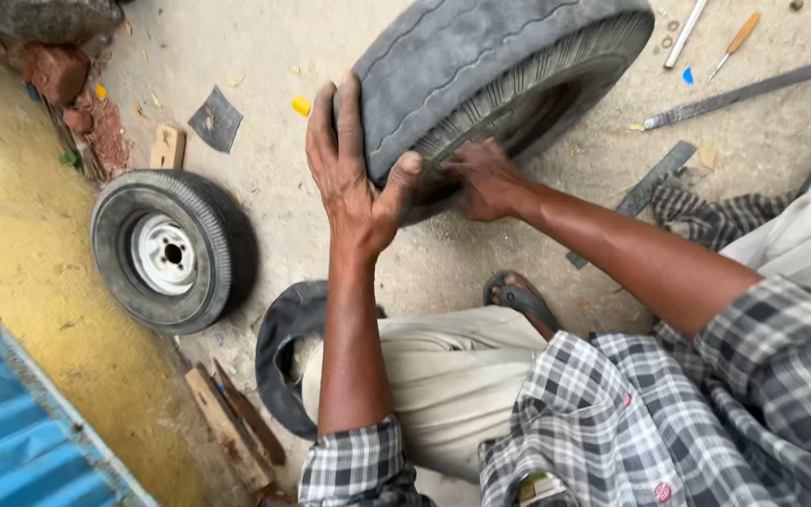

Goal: The person sits on the ground and works on a motorcycle tire, manipulating the inner tube and tire bead by hand. They then place a metal rim into the tire and press the tire onto the rim.

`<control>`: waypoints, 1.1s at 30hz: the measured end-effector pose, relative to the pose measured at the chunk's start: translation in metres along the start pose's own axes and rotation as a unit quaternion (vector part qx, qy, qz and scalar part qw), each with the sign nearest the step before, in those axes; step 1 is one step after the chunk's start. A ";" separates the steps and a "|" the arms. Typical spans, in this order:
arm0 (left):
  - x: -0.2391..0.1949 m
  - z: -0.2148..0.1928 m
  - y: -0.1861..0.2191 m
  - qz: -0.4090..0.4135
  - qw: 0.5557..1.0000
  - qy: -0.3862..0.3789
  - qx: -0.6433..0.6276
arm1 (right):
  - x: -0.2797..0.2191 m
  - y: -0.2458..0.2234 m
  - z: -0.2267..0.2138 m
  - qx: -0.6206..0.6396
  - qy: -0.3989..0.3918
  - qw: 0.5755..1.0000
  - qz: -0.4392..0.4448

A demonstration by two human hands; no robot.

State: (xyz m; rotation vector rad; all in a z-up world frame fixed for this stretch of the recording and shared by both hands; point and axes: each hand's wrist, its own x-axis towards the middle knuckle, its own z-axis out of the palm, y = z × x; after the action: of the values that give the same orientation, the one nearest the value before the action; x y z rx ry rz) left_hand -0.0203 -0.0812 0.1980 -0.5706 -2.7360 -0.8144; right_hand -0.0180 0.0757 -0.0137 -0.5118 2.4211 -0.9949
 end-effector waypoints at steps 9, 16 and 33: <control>-0.006 0.000 -0.039 -0.025 0.998 -0.016 -0.050 | -0.005 -0.012 -0.007 0.105 0.056 0.991 0.064; -0.022 -0.007 -0.066 -0.044 0.996 0.005 -0.083 | 0.022 -0.054 0.046 0.241 0.095 0.965 -0.038; -0.016 0.021 -0.049 -0.032 0.999 0.030 -0.005 | -0.021 0.032 -0.011 -0.422 0.034 0.906 0.005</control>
State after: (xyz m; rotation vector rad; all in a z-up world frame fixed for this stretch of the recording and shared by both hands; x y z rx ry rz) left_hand -0.0295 -0.1121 0.1524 -0.4543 -2.7097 -0.8479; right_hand -0.0119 0.1132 -0.0241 -0.7409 2.8320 0.1154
